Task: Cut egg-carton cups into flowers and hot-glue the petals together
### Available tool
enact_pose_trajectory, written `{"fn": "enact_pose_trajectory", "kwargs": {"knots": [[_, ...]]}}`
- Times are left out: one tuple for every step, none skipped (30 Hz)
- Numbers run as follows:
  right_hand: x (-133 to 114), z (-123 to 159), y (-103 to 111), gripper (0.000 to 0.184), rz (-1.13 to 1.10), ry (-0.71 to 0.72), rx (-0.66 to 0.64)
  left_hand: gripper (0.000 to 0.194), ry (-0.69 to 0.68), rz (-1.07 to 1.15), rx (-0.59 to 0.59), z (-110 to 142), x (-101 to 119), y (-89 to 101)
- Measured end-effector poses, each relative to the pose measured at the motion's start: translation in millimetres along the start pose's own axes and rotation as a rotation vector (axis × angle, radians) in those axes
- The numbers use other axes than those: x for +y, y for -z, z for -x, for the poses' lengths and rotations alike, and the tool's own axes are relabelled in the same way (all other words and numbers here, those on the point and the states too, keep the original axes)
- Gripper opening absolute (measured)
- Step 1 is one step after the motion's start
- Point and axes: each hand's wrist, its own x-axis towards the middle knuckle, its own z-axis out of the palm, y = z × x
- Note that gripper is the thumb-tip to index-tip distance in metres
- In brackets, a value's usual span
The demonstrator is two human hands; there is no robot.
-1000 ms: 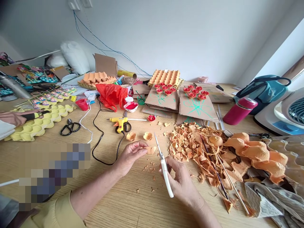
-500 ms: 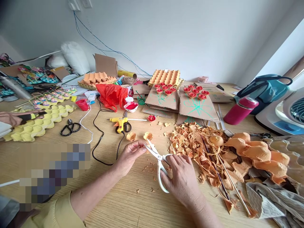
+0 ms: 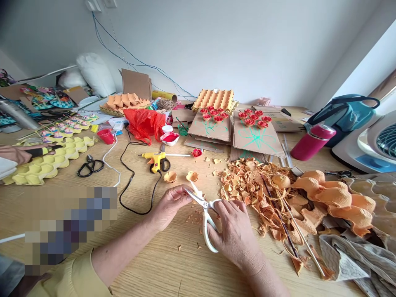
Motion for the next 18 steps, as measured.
{"fn": "enact_pose_trajectory", "kwargs": {"knots": [[-0.1,-0.1,0.0,0.014,0.002,0.001,-0.001,0.024,0.006,0.002,-0.009,0.4,0.2,-0.7],[-0.4,-0.2,0.0,0.015,0.004,0.003,0.001,0.024,0.008,0.004,-0.018,0.9,0.5,-1.5],[-0.8,-0.3,0.2,0.015,0.005,0.006,0.004,0.024,0.009,0.005,-0.025,1.4,0.7,-2.2],[-1.2,-0.5,0.4,0.015,0.004,0.011,0.008,0.025,0.011,0.007,-0.032,1.8,0.8,-2.8],[-1.8,-0.7,0.6,0.015,0.003,0.015,0.012,0.025,0.013,0.010,-0.037,2.1,0.8,-3.3],[-2.3,-0.9,0.7,0.014,0.000,0.019,0.016,0.025,0.015,0.014,-0.041,2.3,0.8,-3.7],[-2.8,-1.1,0.7,0.013,-0.005,0.023,0.020,0.025,0.018,0.018,-0.046,2.5,0.7,-3.9],[-3.2,-1.1,0.6,0.013,-0.010,0.027,0.023,0.025,0.021,0.021,-0.051,2.6,0.7,-4.1],[-3.4,-1.2,0.5,0.013,-0.014,0.032,0.025,0.025,0.023,0.021,-0.054,2.7,0.7,-4.2],[-3.5,-1.1,0.2,0.014,-0.018,0.038,0.026,0.025,0.023,0.019,-0.057,2.8,0.7,-4.3],[-3.5,-1.0,-0.1,0.014,-0.023,0.042,0.024,0.025,0.022,0.016,-0.059,2.9,0.8,-4.4],[-3.3,-0.8,-0.4,0.014,-0.028,0.046,0.022,0.025,0.020,0.013,-0.062,3.1,1.0,-4.5],[-3.1,-0.6,-0.7,0.015,-0.036,0.050,0.019,0.025,0.017,0.011,-0.064,3.3,1.1,-4.6],[-3.0,-0.4,-0.8,0.015,-0.045,0.053,0.017,0.025,0.014,0.012,-0.066,3.5,1.3,-4.6],[-2.9,-0.2,-0.8,0.015,-0.055,0.055,0.015,0.025,0.012,0.013,-0.069,3.7,1.5,-4.6],[-3.0,-0.1,-0.8,0.015,-0.065,0.057,0.014,0.025,0.011,0.014,-0.072,3.9,1.6,-4.5],[-3.1,0.0,-0.6,0.015,-0.076,0.060,0.014,0.025,0.011,0.013,-0.075,4.0,1.6,-4.3],[-3.4,0.1,-0.4,0.016,-0.086,0.063,0.015,0.025,0.010,0.012,-0.079,4.0,1.7,-4.2]]}}
